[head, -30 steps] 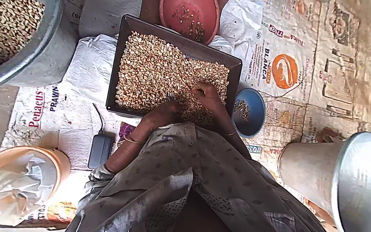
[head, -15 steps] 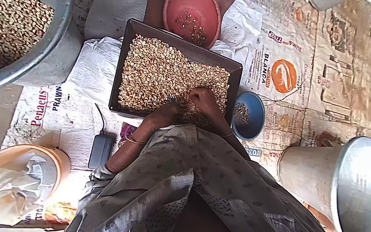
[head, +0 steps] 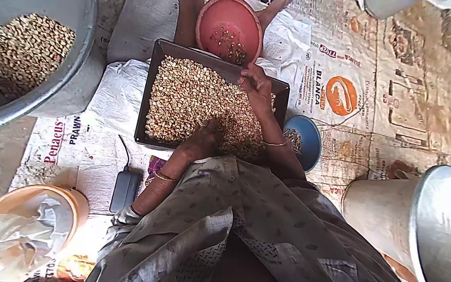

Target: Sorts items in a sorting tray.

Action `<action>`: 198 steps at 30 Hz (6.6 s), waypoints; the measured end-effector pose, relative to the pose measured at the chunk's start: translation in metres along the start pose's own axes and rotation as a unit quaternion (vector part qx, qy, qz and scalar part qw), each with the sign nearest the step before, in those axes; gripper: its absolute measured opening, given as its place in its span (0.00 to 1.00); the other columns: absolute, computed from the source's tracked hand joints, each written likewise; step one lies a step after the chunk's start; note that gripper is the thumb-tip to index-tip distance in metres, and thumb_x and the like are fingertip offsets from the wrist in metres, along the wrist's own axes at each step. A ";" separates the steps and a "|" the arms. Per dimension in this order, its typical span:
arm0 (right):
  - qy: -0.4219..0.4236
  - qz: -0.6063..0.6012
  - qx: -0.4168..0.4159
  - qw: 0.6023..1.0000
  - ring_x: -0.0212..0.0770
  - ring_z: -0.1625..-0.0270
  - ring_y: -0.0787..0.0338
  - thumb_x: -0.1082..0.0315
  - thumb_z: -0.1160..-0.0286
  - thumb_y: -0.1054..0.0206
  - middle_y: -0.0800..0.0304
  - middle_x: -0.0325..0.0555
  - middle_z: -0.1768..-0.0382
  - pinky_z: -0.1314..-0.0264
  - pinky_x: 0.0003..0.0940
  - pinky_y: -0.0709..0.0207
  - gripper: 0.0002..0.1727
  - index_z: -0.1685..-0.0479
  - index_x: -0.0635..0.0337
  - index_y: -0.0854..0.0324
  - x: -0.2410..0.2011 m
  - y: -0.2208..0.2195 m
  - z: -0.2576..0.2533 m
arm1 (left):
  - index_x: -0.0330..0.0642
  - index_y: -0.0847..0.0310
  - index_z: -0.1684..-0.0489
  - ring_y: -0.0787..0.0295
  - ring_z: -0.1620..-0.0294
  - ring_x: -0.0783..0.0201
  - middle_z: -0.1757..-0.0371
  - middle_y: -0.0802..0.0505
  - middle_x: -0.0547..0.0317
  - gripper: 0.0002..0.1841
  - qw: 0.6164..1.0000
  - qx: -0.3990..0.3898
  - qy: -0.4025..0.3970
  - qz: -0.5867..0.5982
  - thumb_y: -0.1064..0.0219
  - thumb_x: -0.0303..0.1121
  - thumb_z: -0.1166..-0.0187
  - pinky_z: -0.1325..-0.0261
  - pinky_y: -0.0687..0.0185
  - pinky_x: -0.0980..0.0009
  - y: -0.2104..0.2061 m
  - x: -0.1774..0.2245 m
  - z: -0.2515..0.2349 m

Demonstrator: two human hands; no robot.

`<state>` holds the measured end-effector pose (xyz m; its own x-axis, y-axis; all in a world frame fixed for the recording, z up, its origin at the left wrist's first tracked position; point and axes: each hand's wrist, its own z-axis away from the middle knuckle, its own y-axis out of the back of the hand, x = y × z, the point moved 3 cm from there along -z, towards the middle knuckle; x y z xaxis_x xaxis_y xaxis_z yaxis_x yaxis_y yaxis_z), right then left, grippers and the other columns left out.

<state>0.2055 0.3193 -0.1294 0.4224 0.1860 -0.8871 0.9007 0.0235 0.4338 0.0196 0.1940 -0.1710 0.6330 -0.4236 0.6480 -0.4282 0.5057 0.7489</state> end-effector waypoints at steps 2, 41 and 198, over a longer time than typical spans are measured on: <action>0.083 0.119 -0.090 0.985 0.46 0.36 0.08 0.72 0.20 0.34 0.09 0.58 0.39 0.32 0.40 0.15 0.17 0.37 0.71 0.16 -0.001 -0.030 0.014 | 0.41 0.13 0.36 0.38 0.12 0.33 0.11 0.32 0.38 0.24 1.000 -0.018 0.009 -0.005 0.26 0.47 0.26 0.19 0.36 0.31 0.003 -0.001 -0.001; -0.004 0.413 -0.089 0.906 0.64 0.18 0.26 0.69 0.18 0.37 0.24 0.64 0.22 0.20 0.59 0.32 0.20 0.30 0.66 0.18 -0.009 -0.005 0.019 | 0.32 0.09 0.42 0.14 0.30 0.41 0.34 0.10 0.38 0.14 0.994 0.051 -0.075 0.066 0.31 0.20 0.24 0.23 0.24 0.48 0.018 0.011 0.017; 0.045 0.185 -0.179 0.965 0.47 0.48 0.06 0.74 0.19 0.39 0.06 0.56 0.49 0.39 0.44 0.15 0.13 0.46 0.66 0.10 -0.009 -0.039 -0.023 | 0.30 0.11 0.52 0.12 0.38 0.37 0.38 0.12 0.35 0.09 0.999 0.038 0.010 0.029 0.36 0.25 0.17 0.35 0.17 0.41 0.004 -0.022 -0.003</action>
<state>0.1644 0.3388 -0.1343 0.6835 0.3319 -0.6501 0.5894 0.2744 0.7598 0.0054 0.2075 -0.1826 0.6183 -0.3799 0.6880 -0.5119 0.4696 0.7193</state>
